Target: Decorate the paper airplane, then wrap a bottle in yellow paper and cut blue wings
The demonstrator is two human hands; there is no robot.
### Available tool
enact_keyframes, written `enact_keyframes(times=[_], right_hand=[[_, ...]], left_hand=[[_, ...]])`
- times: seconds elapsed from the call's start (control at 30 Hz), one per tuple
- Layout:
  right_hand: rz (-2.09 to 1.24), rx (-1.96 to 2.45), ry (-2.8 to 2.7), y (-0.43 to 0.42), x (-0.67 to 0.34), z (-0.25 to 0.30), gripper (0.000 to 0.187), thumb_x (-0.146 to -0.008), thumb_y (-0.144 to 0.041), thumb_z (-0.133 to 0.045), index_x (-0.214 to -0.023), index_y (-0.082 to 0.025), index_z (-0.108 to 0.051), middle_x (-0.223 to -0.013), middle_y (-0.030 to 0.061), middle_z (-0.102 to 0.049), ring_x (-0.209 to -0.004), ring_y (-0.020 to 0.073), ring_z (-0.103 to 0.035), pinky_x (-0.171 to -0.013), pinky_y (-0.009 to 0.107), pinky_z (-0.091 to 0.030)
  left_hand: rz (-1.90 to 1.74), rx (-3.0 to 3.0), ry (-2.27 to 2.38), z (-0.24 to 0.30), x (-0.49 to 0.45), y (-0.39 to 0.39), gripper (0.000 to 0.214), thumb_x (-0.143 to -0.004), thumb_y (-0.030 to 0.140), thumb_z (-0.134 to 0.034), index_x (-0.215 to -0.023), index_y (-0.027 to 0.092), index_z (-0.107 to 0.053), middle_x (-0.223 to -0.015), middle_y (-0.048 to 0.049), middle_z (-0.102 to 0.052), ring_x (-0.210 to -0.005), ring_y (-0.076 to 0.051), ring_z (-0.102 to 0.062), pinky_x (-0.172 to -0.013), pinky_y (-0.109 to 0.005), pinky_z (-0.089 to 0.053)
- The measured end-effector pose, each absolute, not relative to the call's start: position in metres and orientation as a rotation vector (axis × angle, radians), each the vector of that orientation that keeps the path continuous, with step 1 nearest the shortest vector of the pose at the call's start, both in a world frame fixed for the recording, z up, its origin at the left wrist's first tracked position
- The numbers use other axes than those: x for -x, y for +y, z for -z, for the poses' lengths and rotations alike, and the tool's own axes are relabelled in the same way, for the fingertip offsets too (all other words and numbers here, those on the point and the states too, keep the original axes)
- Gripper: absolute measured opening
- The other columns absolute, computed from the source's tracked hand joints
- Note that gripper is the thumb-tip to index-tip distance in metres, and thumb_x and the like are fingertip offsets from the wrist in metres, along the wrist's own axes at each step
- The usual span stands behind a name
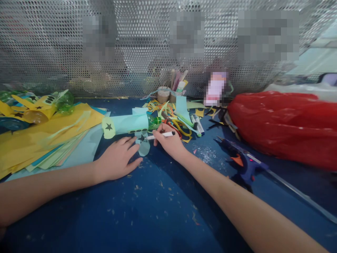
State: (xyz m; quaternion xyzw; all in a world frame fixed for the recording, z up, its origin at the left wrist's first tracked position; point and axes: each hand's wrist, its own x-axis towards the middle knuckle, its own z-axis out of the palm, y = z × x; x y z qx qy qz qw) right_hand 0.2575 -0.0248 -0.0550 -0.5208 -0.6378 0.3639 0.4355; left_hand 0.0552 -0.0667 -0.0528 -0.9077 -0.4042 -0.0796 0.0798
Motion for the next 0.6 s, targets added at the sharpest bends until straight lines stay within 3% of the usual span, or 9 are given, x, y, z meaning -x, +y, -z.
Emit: enact_keyframes(times=[0.6], right_hand=[[-0.866,1.224,-1.465,-0.017,-0.261,0.068,0.024,-0.080,-0.030,-0.059,-0.063,-0.023,-0.043,-0.043,-0.0059,-0.055,-0.046,0.0111,-0.044,-0.052,0.027,-0.031]], left_hand=[[0.247,2.711,-1.207,0.054,-0.055,-0.066,0.045,-0.095,0.047,-0.035,-0.115,0.014,-0.059,-0.131,-0.0193,-0.057,-0.117,-0.033,-0.053,-0.093,-0.045,-0.048]])
